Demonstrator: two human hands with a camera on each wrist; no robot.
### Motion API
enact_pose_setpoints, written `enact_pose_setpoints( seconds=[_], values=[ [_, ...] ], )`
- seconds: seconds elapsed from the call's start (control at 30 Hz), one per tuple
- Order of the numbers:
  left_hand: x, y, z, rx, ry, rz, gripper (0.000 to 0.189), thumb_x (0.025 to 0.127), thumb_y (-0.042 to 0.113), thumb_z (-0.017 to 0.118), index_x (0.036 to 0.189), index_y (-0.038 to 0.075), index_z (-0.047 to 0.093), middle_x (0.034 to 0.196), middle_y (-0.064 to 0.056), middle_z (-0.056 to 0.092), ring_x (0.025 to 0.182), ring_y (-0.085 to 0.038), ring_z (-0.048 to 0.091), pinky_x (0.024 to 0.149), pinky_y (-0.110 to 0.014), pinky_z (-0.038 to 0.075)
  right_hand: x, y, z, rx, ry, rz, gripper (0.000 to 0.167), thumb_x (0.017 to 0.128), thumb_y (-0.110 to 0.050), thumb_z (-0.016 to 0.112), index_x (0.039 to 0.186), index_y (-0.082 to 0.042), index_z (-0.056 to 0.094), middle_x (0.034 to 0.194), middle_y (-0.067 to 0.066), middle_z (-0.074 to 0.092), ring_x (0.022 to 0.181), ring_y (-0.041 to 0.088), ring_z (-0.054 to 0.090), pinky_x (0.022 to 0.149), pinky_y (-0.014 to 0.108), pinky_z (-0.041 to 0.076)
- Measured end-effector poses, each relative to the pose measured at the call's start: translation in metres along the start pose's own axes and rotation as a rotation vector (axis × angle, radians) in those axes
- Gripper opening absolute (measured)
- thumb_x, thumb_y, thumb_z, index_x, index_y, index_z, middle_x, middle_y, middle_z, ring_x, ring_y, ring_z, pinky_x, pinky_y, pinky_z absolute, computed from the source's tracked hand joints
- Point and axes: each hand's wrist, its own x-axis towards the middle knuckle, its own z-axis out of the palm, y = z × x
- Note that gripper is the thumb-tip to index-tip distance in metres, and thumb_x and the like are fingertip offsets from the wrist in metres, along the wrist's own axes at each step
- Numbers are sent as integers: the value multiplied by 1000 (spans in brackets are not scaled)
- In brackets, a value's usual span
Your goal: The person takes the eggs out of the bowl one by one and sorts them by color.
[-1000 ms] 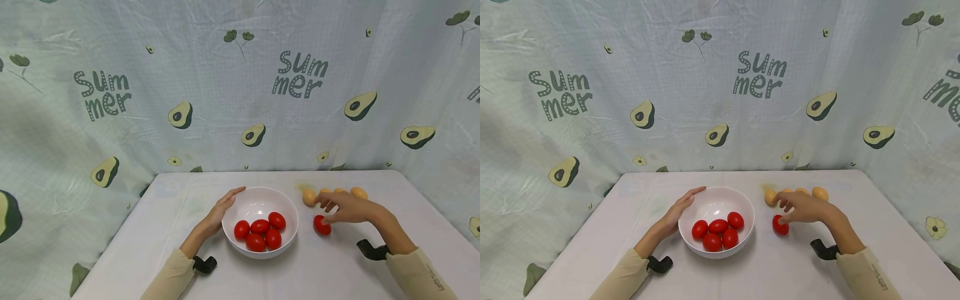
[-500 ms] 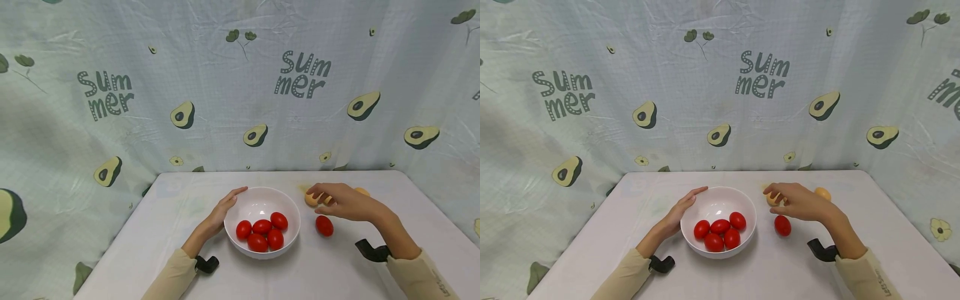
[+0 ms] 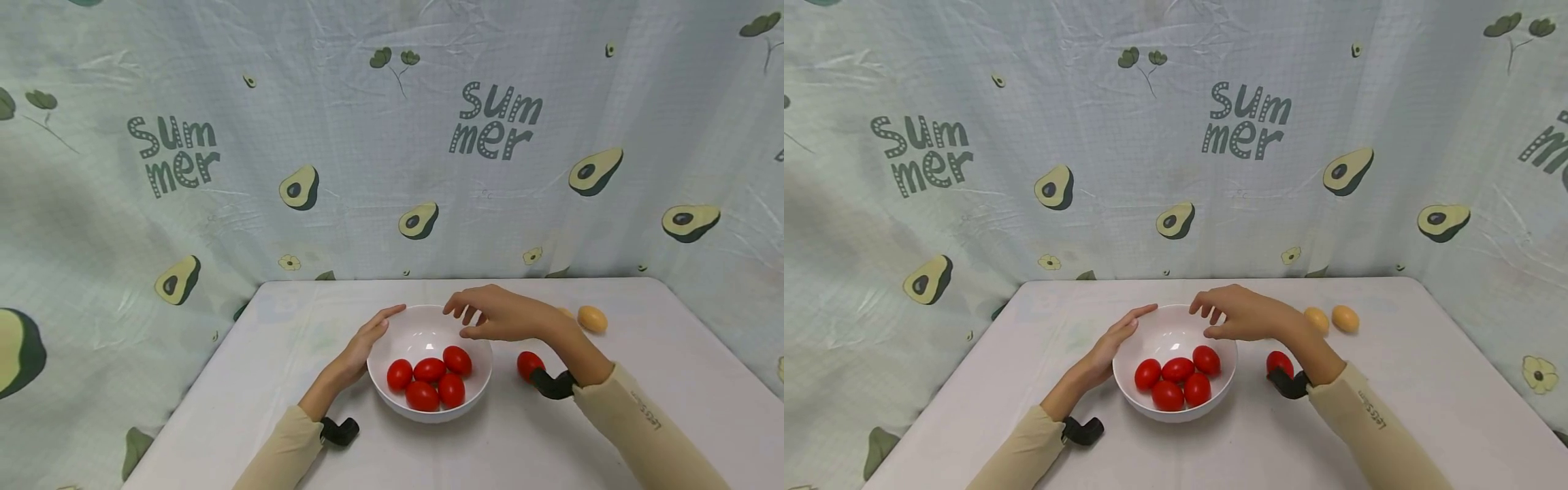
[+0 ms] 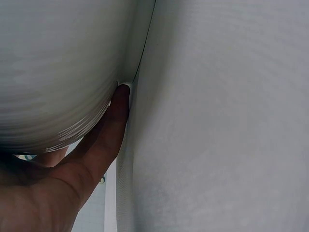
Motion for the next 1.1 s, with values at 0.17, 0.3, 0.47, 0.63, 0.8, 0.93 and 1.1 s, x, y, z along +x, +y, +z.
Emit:
enact_pose_setpoints(
  seconds=[0.17, 0.3, 0.47, 0.63, 0.8, 0.93, 1.1],
  values=[
    [0, 0, 0, -1, -5, -11, 52, 113, 34, 24, 162, 21, 34, 170, -7, 29, 151, -34, 37, 121, -45, 41, 26, -4, 5, -27, -77, 14, 39, 93, -14, 75, 130, -13, 65, 127, 6, 70, 106, 18, 70, 87, 33, 63],
    [1, 0, 0, -4, -10, -11, 51, 113, 32, 23, 162, 20, 33, 171, -8, 27, 152, -35, 36, 122, -48, 40, 45, -4, 8, -91, -126, 15, 37, 91, -12, 77, 128, -12, 67, 120, 7, 72, 102, 18, 70, 83, 31, 64],
    [1, 2, 0, -13, -11, -5, 51, 113, 31, 23, 162, 21, 34, 170, -8, 28, 152, -35, 35, 123, -51, 37, 61, -7, 9, -125, -212, 75, 39, 89, -12, 79, 126, -15, 67, 116, 9, 71, 97, 18, 69, 83, 32, 64],
    [1, 2, -1, -27, -22, 11, 51, 113, 31, 23, 162, 19, 33, 170, -9, 29, 152, -35, 36, 123, -49, 38, 74, -10, 12, -110, -325, 226, 41, 86, -15, 82, 123, -23, 67, 117, 5, 67, 99, 19, 64, 80, 34, 64],
    [1, 2, -1, -25, -26, 15, 51, 114, 28, 22, 163, 16, 31, 170, -9, 29, 151, -35, 37, 123, -47, 39, 81, -15, 17, -103, -406, 357, 42, 82, -14, 85, 120, -26, 68, 110, 1, 66, 99, 20, 64, 80, 36, 65],
    [1, 1, -1, -24, -30, 17, 52, 114, 27, 21, 163, 15, 30, 170, -11, 29, 149, -36, 39, 121, -45, 41, 85, -18, 20, -98, -434, 410, 44, 81, -12, 86, 120, -25, 68, 109, 1, 65, 98, 21, 65, 81, 38, 65],
    [0, 0, -2, -31, -32, 15, 51, 114, 28, 21, 163, 17, 31, 170, -11, 28, 149, -36, 39, 121, -45, 42, 88, -19, 26, -93, -451, 459, 44, 79, -9, 87, 115, -27, 68, 114, 0, 65, 97, 21, 67, 81, 37, 65]
  ],
)
